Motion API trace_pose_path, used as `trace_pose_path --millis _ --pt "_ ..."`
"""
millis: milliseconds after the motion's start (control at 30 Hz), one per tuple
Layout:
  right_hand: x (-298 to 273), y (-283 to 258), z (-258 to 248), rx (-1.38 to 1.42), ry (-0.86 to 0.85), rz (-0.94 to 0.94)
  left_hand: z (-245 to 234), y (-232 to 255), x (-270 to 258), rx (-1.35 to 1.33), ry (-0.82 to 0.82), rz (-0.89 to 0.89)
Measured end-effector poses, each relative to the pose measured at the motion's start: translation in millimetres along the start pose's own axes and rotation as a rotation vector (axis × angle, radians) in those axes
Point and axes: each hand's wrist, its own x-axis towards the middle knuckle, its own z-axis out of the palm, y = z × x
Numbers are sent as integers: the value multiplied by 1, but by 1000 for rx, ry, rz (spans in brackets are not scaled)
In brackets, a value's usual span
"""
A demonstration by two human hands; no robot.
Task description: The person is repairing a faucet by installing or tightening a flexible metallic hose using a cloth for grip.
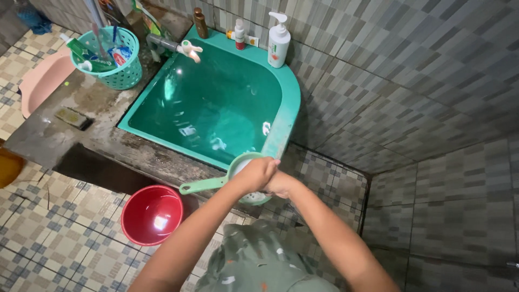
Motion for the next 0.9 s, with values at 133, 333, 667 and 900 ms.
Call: trace_pose_path --millis 133,333,667,900 --pt "12 5 2 -98 69 -1 5 4 8 193 42 -99" --pt "81 76 -18 -543 168 -201 7 0 6 308 113 -230" --pt "46 60 13 -1056 409 -508 33 -35 12 408 183 -243" --pt "-34 55 -15 -758 651 -609 58 28 26 253 118 -76"
